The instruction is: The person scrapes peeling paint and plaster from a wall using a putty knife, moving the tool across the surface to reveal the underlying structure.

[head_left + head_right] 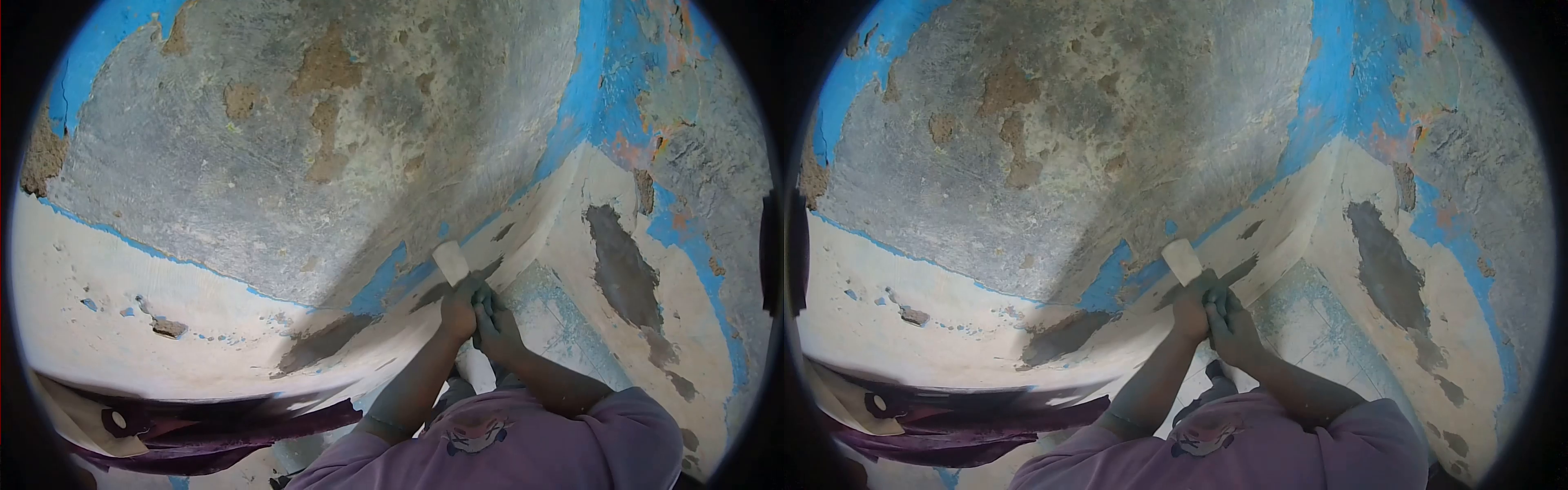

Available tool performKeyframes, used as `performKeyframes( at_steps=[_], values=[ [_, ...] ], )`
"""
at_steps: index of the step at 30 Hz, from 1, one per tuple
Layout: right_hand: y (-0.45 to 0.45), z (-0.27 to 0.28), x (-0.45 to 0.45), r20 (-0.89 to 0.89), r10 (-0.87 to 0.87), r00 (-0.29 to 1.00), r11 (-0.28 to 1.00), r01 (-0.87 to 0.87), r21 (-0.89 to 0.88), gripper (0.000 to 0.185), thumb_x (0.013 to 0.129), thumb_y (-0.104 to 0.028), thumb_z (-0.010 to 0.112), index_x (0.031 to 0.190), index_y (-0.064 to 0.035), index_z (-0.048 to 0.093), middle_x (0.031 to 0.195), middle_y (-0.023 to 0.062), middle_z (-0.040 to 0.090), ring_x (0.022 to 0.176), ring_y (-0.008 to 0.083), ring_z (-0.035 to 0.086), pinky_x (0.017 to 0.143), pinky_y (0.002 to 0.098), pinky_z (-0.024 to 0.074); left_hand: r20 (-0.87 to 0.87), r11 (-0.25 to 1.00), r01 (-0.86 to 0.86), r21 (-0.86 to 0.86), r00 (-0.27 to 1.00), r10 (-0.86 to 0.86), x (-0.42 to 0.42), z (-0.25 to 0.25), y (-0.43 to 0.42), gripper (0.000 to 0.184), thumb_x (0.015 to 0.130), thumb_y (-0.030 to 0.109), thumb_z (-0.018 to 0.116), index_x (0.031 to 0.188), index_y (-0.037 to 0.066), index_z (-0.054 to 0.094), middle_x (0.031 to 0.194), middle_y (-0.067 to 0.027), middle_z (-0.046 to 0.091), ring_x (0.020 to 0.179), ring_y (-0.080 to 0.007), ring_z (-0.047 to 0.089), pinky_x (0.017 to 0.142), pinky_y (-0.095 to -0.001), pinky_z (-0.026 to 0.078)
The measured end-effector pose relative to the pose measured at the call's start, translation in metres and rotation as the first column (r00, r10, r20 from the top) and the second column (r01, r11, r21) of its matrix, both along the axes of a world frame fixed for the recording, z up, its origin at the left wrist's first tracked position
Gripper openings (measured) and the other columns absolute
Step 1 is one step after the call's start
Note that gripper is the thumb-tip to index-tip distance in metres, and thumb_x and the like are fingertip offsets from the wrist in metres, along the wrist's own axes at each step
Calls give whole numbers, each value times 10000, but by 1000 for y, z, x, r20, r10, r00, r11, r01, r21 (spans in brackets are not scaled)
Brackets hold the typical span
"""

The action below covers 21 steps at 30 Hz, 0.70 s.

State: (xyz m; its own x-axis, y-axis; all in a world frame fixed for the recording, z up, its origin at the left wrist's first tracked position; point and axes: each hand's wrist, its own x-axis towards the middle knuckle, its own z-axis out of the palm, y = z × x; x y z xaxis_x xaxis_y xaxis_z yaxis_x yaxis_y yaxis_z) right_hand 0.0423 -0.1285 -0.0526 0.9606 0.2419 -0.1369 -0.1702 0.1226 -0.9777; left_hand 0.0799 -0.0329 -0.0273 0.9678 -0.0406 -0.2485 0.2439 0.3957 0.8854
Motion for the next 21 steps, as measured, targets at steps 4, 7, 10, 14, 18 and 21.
performKeyframes(
  at_steps=[4,7,10,14,18,21],
  values=[
    [-1,24,16,-77,24,997,1000,-25,-13,323,915,-252,417,1102,10,396,546,39,503,421,96,483,389,241,364,279,780,-186,598,960,16,1,2,-4,249,856,185,430,645,55,456,551,-49,437,498,-151,468,506,-285,415],
    [2,23,17,-33,27,999,998,-26,53,317,924,-305,392,1094,-37,404,539,2,462,400,73,430,371,226,340,-22,1000,2,27,1000,-2,12,14,1,238,851,197,440,671,44,464,578,-68,464,528,-172,491,539,-293,439],
    [1,-2,-5,38,-3,999,999,5,-42,324,922,-296,390,1082,-15,413,534,32,476,408,94,456,386,244,360,276,917,-100,387,961,-11,-4,-27,3,244,839,206,461,665,36,455,544,-72,448,497,-193,490,509,-299,430],
    [4,6,5,62,-38,997,996,43,-83,324,920,-273,386,1051,20,428,526,67,494,424,122,493,404,268,382,-36,994,-49,102,998,52,-4,-9,-2,271,841,209,459,635,33,450,530,-80,449,494,-198,497,496,-301,424],
    [10,12,18,-16,41,999,999,-41,31,277,936,-284,363,1080,-55,422,542,-5,447,405,65,426,370,218,339,36,982,-1,190,999,-6,12,23,4,296,849,197,453,588,57,445,561,-82,473,519,-169,496,499,-289,411],
    [5,0,-4,17,-6,1000,999,7,-46,386,919,-291,376,1107,46,404,523,67,502,423,124,500,401,264,380,-7,968,-101,229,994,105,-13,13,-5,284,846,205,467,609,49,468,569,-74,487,518,-159,493,498,-287,405]
  ],
)
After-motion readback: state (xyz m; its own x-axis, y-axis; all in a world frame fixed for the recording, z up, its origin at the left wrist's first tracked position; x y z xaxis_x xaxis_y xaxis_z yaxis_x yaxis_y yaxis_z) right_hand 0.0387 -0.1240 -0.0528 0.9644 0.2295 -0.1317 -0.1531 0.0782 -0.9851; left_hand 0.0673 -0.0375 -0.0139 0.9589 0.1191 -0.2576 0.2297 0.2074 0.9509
